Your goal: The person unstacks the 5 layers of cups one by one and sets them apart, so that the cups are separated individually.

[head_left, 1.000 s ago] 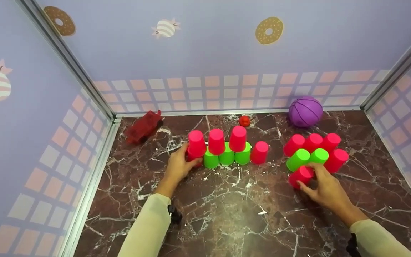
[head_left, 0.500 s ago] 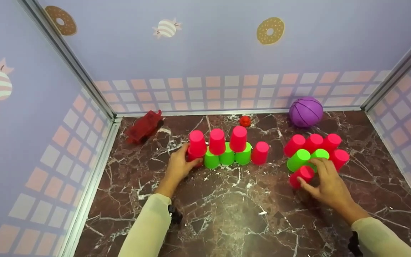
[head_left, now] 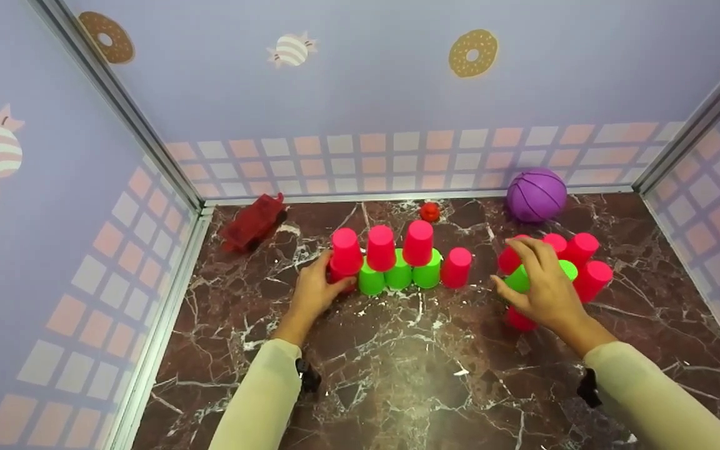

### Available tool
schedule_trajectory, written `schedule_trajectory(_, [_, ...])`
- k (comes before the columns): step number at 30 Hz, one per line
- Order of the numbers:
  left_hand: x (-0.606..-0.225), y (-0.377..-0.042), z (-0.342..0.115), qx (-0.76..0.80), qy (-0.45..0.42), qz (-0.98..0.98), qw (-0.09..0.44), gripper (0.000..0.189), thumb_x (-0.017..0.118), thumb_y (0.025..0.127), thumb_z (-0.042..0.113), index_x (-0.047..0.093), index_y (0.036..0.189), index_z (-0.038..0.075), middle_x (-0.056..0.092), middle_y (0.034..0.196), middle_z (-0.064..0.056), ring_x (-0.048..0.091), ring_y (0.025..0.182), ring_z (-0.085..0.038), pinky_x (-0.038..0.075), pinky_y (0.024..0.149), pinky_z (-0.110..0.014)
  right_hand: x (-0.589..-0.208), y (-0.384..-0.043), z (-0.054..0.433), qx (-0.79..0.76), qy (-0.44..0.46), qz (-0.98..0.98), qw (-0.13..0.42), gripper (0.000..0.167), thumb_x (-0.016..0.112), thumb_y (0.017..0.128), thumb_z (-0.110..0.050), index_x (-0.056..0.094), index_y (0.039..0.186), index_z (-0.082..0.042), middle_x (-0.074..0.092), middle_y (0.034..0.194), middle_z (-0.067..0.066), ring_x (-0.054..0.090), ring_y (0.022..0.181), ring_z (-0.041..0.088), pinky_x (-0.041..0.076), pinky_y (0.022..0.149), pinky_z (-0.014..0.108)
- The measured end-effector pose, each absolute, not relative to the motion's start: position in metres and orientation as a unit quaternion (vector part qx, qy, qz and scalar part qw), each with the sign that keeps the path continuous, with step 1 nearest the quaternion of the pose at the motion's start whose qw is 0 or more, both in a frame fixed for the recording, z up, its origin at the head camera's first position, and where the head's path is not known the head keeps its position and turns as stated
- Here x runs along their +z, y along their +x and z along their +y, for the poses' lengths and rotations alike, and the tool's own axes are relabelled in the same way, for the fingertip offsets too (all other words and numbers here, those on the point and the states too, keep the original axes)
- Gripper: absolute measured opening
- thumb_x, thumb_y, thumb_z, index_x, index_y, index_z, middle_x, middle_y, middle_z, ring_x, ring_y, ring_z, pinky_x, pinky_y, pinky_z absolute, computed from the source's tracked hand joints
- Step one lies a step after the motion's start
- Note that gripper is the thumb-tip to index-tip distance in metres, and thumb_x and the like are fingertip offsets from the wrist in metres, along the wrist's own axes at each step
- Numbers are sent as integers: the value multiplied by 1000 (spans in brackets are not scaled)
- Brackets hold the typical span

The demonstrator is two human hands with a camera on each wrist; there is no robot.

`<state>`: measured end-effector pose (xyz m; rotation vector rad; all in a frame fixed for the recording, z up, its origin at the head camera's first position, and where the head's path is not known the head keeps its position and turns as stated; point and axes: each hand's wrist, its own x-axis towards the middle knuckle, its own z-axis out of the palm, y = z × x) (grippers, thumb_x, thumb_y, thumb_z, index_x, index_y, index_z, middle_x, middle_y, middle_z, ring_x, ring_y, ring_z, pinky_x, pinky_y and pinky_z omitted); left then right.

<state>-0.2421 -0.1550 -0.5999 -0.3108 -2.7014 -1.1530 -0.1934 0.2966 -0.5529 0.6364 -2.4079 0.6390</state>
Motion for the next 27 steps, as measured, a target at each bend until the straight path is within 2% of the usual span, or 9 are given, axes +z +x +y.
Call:
schedule_trajectory(6, [-598, -242, -155, -387, -97, -913, 85, 62, 95, 89, 27, 65, 139, 9, 81, 128, -19, 78, 121, -38, 62, 106, -56, -550, -210, 271, 243, 240, -901, 267, 72, 91, 90, -27, 60, 150, 0, 62, 140, 28, 62, 128, 46, 62, 102, 61])
schedule_trajectory(13, [-600, -242, -155, -385, -95, -914, 85, 62, 95, 88, 27, 64, 139, 8, 81, 128, -19, 78, 121, -38, 62, 107, -55, -544, -226, 248, 245, 267, -895, 260, 72, 91, 92, -29, 60, 149, 1, 65, 137, 28, 65, 127, 47, 58, 110, 62])
schedule_trajectory(19, [-600, -243, -155, -389, -94, -913, 82, 61, 94, 89, 28, 64, 139, 9, 81, 128, -18, 78, 121, -37, 62, 107, -54, -541, -233, 229, 254, 271, -896, 243, 72, 90, 92, -27, 59, 151, 1, 65, 139, 27, 66, 126, 47, 57, 110, 63])
schedule_trajectory(27, [-601, -242, -154, -390, -105, -910, 93, 59, 95, 88, 26, 65, 136, 7, 81, 124, -20, 78, 119, -40, 62, 105, -56, -537, -238, 205, 252, 279, -898, 227, 73, 89, 95, -32, 57, 155, -4, 66, 143, 23, 68, 130, 44, 60, 110, 60])
